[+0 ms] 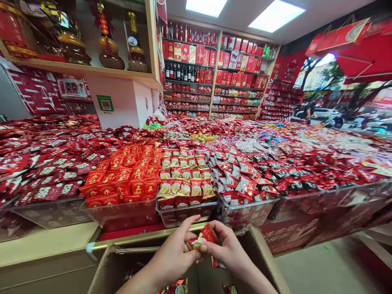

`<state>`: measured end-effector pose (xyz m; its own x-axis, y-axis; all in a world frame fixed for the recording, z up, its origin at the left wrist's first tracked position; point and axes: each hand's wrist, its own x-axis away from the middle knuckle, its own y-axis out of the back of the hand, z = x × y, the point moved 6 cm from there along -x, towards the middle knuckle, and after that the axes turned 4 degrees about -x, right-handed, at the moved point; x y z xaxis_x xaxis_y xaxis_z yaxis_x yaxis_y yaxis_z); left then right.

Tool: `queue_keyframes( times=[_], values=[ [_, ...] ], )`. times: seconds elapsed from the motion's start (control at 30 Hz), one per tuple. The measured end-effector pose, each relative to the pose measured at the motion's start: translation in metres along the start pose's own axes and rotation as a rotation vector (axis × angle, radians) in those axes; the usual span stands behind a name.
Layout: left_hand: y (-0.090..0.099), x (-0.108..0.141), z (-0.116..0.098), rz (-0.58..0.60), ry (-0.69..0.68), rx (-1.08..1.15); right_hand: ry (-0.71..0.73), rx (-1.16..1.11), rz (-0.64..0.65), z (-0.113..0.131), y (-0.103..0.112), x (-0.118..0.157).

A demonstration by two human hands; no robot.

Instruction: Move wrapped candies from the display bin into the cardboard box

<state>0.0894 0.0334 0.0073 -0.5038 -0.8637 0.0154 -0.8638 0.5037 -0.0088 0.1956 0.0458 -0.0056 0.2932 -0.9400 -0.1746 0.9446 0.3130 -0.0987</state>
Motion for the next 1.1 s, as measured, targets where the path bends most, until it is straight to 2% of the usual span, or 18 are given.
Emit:
queue_keyframes(
  times=[0.1, 0.2, 0.27, 0.37, 0.43, 0.5, 0.6, 0.73, 0.87, 1.1],
  values=[
    [-0.003, 0.004, 0.003, 0.032, 0.024, -0.117, -0.003, 0.103, 0.028, -0.004, 0.003, 0.003],
    [0.003, 0.011, -0.007, 0.032, -0.013, -0.456, 0.058, 0.354, 0.014, 0.012, 0.007, 0.008],
    [0.012, 0.013, -0.032, -0.086, -0.159, -0.758, 0.144, 0.565, -0.012, 0.038, 0.011, 0.012],
    [0.020, 0.013, -0.084, -0.357, -0.472, -1.183, 0.321, 0.827, -0.045, 0.088, 0.013, 0.012],
    [0.020, 0.003, -0.105, -0.442, -0.510, -1.435, 0.429, 1.018, -0.045, 0.116, 0.012, 0.004],
    [0.020, -0.012, -0.113, -0.429, -0.449, -1.581, 0.463, 1.222, -0.015, 0.130, 0.008, -0.009],
    [0.022, -0.031, -0.111, -0.389, -0.387, -1.631, 0.417, 1.448, 0.049, 0.130, 0.003, -0.033],
    [0.027, -0.041, -0.102, -0.379, -0.350, -1.641, 0.399, 1.617, 0.125, 0.121, -0.002, -0.053],
    [0.031, -0.042, -0.100, -0.368, -0.339, -1.626, 0.372, 1.690, 0.124, 0.116, -0.002, -0.063],
    [0.032, -0.047, -0.103, -0.314, -0.330, -1.568, 0.184, 1.760, 0.201, 0.110, -0.004, -0.077]
  ],
)
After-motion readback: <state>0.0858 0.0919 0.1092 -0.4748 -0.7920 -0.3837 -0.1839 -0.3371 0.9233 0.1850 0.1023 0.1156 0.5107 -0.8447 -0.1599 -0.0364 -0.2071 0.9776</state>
